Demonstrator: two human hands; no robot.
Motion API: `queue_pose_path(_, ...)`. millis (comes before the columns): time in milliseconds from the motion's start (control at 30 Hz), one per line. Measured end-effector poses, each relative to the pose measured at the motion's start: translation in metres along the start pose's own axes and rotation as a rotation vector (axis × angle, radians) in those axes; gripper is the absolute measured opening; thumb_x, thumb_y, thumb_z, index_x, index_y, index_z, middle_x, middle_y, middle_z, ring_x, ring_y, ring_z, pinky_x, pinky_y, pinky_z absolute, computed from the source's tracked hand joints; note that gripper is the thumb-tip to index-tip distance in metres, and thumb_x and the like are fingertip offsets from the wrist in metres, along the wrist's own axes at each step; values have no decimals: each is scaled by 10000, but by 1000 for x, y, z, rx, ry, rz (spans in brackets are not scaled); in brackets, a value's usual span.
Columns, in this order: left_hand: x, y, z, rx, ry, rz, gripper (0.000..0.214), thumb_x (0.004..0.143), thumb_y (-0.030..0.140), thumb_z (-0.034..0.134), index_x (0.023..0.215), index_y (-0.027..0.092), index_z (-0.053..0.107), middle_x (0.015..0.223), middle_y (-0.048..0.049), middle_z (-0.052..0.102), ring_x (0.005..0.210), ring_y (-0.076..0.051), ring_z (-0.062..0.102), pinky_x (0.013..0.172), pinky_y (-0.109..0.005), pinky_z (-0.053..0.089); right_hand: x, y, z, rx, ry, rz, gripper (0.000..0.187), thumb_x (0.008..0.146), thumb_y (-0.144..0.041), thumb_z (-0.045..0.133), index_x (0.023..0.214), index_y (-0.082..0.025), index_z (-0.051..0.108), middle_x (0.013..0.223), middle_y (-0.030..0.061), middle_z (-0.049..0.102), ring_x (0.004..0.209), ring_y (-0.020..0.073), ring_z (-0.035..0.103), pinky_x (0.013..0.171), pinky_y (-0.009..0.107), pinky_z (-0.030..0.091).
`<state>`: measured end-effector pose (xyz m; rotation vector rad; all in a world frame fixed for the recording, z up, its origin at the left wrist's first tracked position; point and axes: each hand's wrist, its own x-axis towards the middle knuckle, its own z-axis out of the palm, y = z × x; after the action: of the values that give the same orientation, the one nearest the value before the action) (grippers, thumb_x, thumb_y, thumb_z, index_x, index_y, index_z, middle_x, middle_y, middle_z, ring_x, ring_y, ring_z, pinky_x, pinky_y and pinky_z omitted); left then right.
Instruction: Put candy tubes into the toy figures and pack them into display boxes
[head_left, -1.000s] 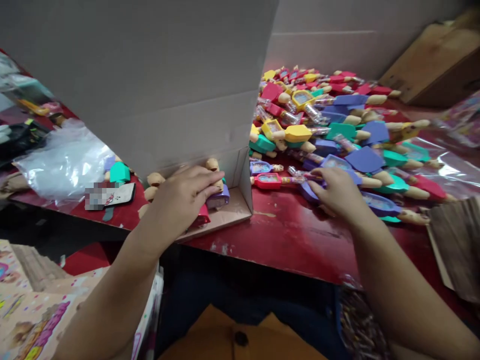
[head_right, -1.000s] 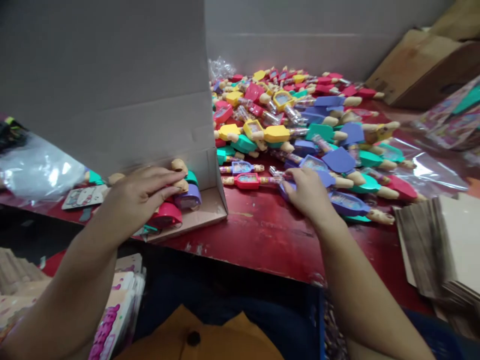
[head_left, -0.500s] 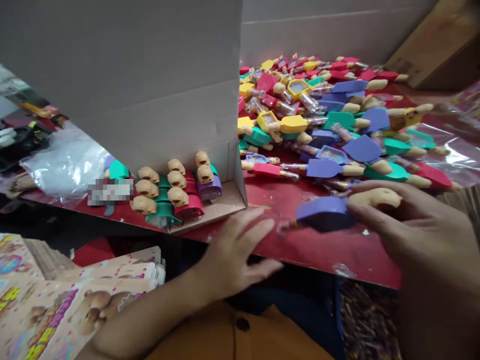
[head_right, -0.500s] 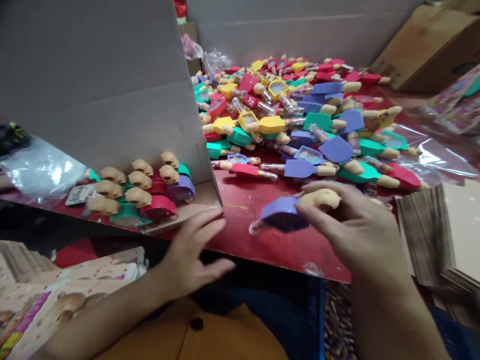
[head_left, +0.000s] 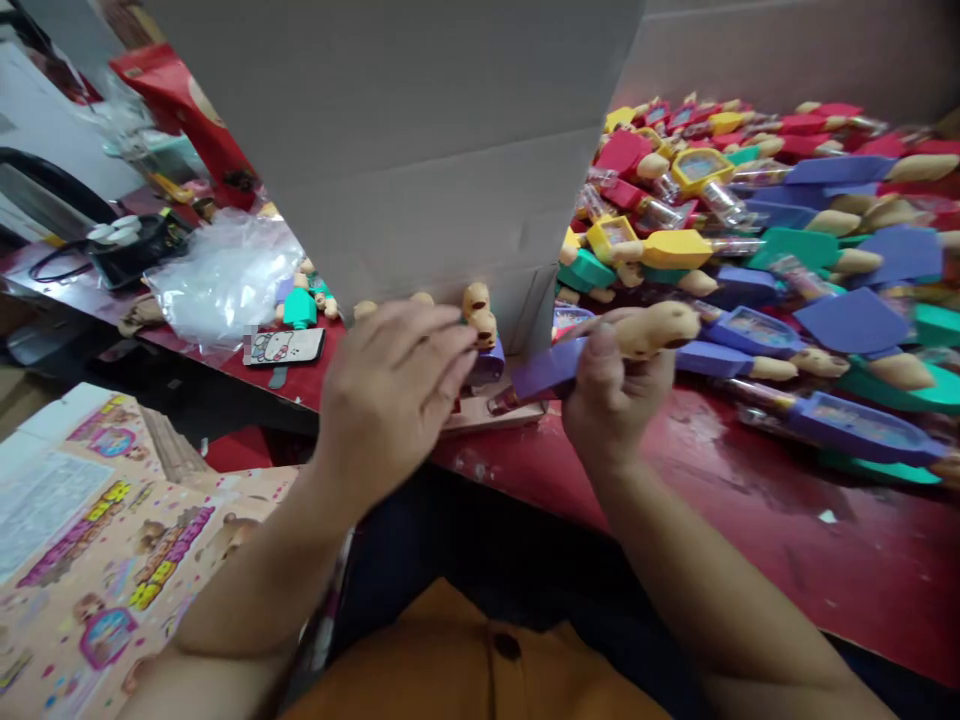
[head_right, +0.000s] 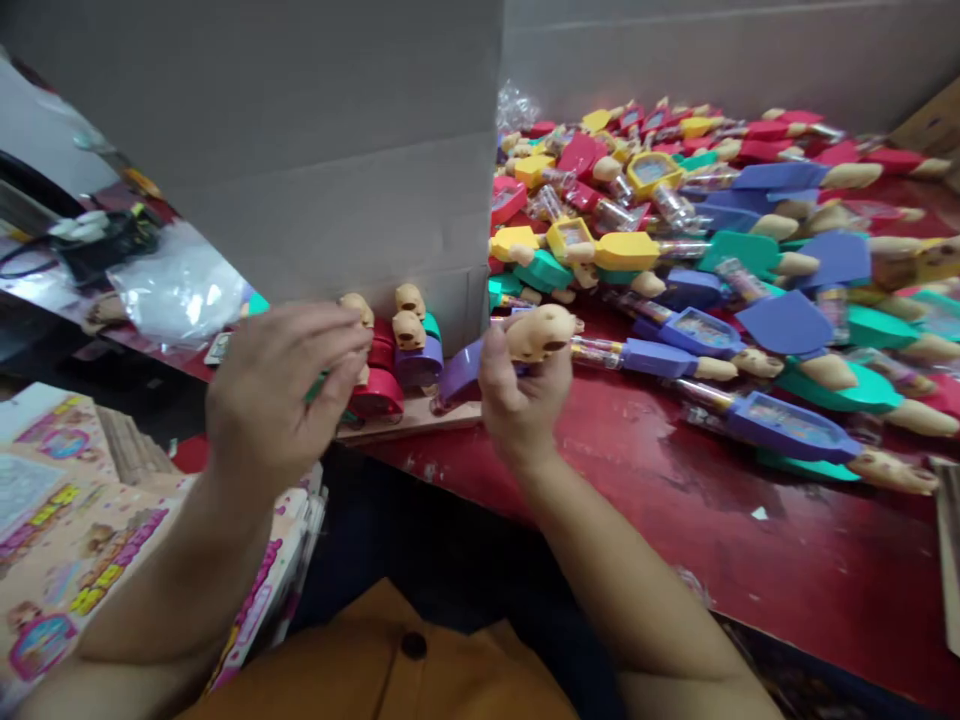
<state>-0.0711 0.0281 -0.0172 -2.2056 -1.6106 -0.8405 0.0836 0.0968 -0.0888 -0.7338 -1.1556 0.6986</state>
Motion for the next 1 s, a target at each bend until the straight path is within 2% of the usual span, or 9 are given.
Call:
queue_pose_path(133,11,-32,3,59,-184,54,354,929,361,348,1099,189,607,1229,-50,585,1184,-218,498,981,-404,409,-12,12,10,-118,-86,-43,140,811,-350,554,749,-230,514,701,1,515,619,147,502,595,310,432)
queue_pose_path(267,9,-37,12,104,-216,46,393,937,358,314,1107,172,616,1228,-66,580,1179,-257,505,963,-449,410,-13,9,3,-170,-94,-35,155,819,-369,532,775,-228,486,711,3,513,607,150,507,569,309,433)
queue_pose_path(367,7,-36,11,97,-219,53,394,937,353,307,1127,176,604,1242,-67,566,1176,-259,509,945,-463,420,4,12,-22,-255,57,-6,182,808,-383,532,824,-229,438,722,-17,492,604,140,494,587,299,428)
queue_pose_path(433,7,-37,10,104,-219,62,390,935,353,310,1134,182,599,1247,-65,561,1181,-258,504,945,-468,420,21,24,-49,-469,78,97,237,773,-419,547,851,-224,437,738,-18,483,645,150,493,638,313,425)
queue_pose_path(533,7,-38,10,129,-210,85,383,932,345,320,1143,179,593,1253,-64,556,1189,-258,497,956,-465,411,42,52,-87,-750,-141,298,295,709,-463,548,812,-191,499,719,11,529,656,178,503,631,336,422)
queue_pose_path(633,5,-40,11,147,-210,98,376,927,328,328,1160,180,582,1262,-57,550,1193,-254,492,963,-457,401,49,69,-97,-802,-202,302,284,688,-438,543,771,-168,520,757,70,575,713,222,528,674,388,431)
queue_pose_path(767,4,-42,12,166,-190,131,398,933,337,308,1169,162,577,1258,-61,557,1178,-256,506,950,-447,401,34,45,-55,-827,-174,9,283,736,-398,572,871,-152,538,892,110,573,892,247,507,845,424,381)
queue_pose_path(900,6,-44,13,191,-161,180,438,942,338,266,1167,125,575,1227,-85,581,1143,-254,533,939,-429,399,4,18,10,-631,-565,-224,291,849,-409,497,944,-139,547,859,92,574,771,201,514,646,313,431)
queue_pose_path(1000,7,-45,14,212,-149,214,458,939,341,255,1169,101,571,1218,-107,585,1130,-264,540,929,-428,400,-5,17,38,-684,-532,-296,305,867,-407,467,896,-120,566,809,108,576,735,228,484,618,348,400)
